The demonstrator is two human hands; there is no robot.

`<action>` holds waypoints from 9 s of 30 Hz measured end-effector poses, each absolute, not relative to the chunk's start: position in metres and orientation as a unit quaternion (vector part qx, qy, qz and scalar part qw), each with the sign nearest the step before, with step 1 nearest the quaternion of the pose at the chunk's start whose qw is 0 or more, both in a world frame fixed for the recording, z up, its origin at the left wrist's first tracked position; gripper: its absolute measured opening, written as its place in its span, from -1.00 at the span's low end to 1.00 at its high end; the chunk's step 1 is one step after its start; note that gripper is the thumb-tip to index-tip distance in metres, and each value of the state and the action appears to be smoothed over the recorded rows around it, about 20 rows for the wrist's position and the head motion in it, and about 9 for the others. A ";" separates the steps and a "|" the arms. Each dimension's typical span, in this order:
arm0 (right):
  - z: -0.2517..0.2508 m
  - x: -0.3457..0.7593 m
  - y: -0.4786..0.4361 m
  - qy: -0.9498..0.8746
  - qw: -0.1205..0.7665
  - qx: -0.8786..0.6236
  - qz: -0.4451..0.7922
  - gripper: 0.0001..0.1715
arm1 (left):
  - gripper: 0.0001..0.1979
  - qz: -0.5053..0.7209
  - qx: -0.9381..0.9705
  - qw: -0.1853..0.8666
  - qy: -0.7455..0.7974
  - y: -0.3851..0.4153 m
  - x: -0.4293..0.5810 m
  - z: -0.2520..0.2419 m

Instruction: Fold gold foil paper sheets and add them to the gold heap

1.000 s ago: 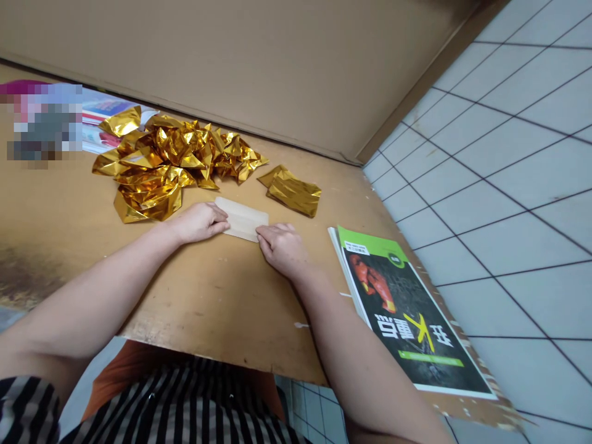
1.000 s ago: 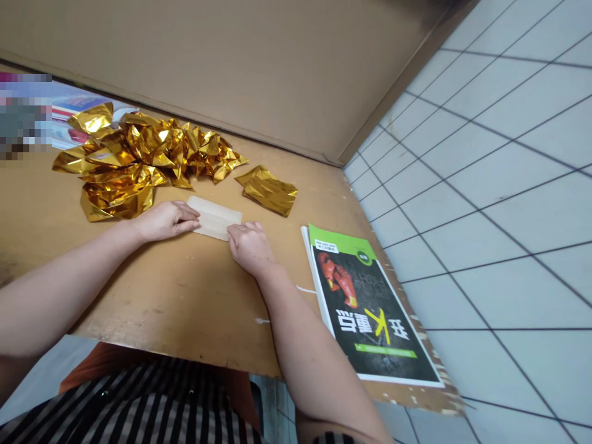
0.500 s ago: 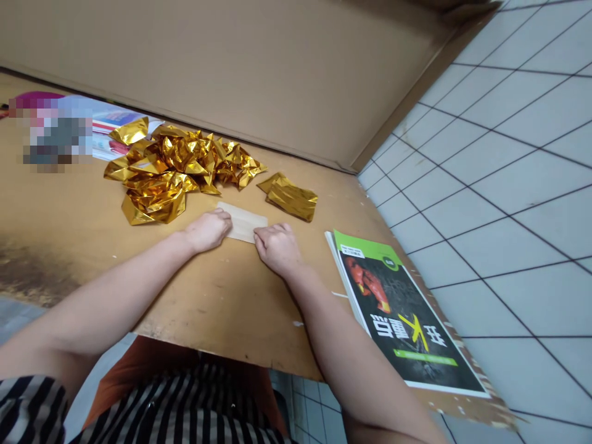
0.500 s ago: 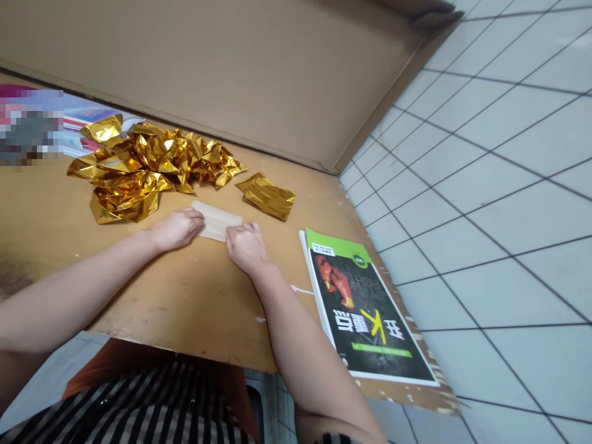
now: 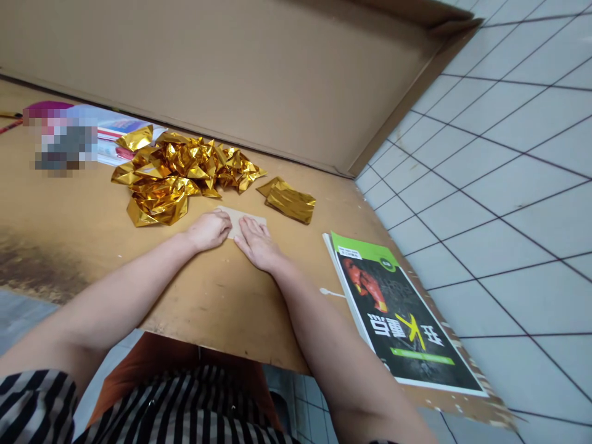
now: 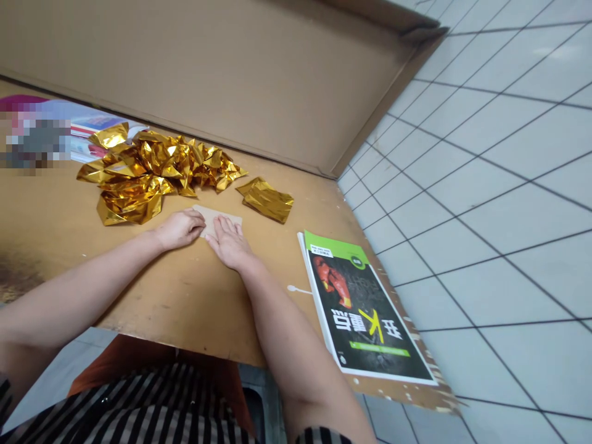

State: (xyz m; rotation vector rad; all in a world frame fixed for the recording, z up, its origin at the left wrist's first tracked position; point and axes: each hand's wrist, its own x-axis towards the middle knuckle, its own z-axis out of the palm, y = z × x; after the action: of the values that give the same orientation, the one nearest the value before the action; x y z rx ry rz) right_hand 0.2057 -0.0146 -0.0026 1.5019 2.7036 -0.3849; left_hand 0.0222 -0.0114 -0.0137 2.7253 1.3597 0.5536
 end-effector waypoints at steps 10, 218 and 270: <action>-0.004 0.207 -0.014 0.868 0.013 0.483 -0.114 -0.24 | -0.34 0.125 0.866 0.095 0.476 -0.016 0.055 -0.010; -0.018 0.232 -0.016 0.824 -0.318 0.459 -0.101 -0.64 | -0.71 0.095 0.899 -0.011 0.427 -0.010 0.050 -0.003; -0.012 0.226 -0.016 0.877 -0.127 0.459 -0.058 -0.35 | -0.43 0.063 0.880 0.057 0.467 -0.014 0.054 -0.020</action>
State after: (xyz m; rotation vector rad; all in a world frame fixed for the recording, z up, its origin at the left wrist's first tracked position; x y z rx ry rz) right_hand 0.2262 -0.0155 -0.0120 1.5727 3.0034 -0.2000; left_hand 0.0543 -0.0136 -0.0203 2.6684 1.4173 0.1906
